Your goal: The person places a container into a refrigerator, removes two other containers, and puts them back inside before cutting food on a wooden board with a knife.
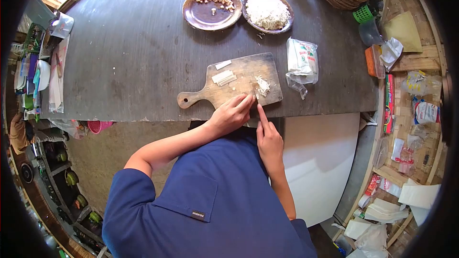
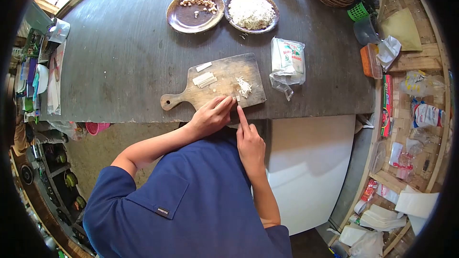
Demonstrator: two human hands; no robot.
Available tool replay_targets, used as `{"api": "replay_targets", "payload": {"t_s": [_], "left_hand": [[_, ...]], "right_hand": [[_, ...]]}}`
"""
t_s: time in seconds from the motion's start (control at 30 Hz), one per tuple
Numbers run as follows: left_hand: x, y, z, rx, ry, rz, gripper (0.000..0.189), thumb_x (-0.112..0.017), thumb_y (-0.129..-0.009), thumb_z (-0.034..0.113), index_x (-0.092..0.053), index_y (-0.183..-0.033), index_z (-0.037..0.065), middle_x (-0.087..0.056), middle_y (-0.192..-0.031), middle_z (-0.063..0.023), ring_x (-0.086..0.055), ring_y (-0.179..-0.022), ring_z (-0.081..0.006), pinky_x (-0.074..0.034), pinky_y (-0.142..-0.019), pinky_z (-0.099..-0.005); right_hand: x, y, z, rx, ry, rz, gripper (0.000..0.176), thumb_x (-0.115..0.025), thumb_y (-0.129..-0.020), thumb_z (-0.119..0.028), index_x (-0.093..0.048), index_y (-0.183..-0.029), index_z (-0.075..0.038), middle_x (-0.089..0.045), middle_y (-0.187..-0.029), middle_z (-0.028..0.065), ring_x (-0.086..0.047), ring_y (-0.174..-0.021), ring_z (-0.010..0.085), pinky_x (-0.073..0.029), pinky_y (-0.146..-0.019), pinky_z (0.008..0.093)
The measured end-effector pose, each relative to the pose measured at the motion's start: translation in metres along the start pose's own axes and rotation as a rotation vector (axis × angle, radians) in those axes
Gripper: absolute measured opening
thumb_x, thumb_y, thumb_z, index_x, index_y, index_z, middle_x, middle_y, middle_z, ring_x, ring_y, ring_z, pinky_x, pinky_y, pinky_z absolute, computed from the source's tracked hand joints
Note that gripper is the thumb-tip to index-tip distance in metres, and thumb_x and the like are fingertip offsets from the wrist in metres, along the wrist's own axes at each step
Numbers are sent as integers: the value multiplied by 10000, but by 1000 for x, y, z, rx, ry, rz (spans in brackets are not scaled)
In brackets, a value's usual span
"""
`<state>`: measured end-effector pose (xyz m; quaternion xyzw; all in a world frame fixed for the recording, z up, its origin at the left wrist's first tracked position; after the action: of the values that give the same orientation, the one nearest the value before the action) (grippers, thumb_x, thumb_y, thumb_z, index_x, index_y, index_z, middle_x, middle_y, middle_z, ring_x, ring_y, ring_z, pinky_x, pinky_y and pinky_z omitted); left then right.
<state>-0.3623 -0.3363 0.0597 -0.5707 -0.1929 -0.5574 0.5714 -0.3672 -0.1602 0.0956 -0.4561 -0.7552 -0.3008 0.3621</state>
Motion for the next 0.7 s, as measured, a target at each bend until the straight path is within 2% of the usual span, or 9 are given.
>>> {"api": "replay_targets", "payload": {"t_s": [0.17,0.3,0.53,0.7], "left_hand": [[-2,1,-2,5,-28,3,576,-738,-781,155,-664,-1307,-69,-616,-1308,-139,-619,-1218,-275,-535,-1082,-360],[1,0,3,-3,-16,9,565,-729,-784,153,-667,-1301,-67,-622,-1295,-135,-624,-1213,-269,-537,-1080,-357],[-1,1,1,11,36,31,531,-712,-801,142,-666,-1278,-86,-631,-1291,-139,-623,-1214,-271,-532,-1082,-361],[0,2,1,-13,-15,11,524,-715,-802,148,-671,-1269,-85,-633,-1300,-144,-624,-1215,-271,-533,-1079,-362]], "right_hand": [[7,-5,-7,51,-23,41,586,-568,-1089,-209,-434,-1637,-371,-574,-822,158,-659,-687,417,-548,-651,552],[10,13,-4,-32,24,-29,577,-572,-1088,-207,-447,-1630,-363,-581,-829,161,-656,-689,422,-545,-650,551],[2,-10,-2,38,-34,21,592,-590,-1081,-210,-445,-1627,-386,-578,-821,155,-656,-681,413,-549,-649,552],[14,14,-5,-11,45,-32,589,-581,-1084,-218,-440,-1628,-392,-581,-825,153,-658,-679,417,-555,-647,552]]}}
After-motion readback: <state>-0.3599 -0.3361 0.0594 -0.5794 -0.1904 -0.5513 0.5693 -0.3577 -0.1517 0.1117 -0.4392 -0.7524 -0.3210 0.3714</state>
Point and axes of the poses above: each hand's wrist, its own y-axis away from the middle knuckle, its own x-axis out of the back of the hand, z = x × y, the point moved 3 cm from there along -y, towards the middle knuckle
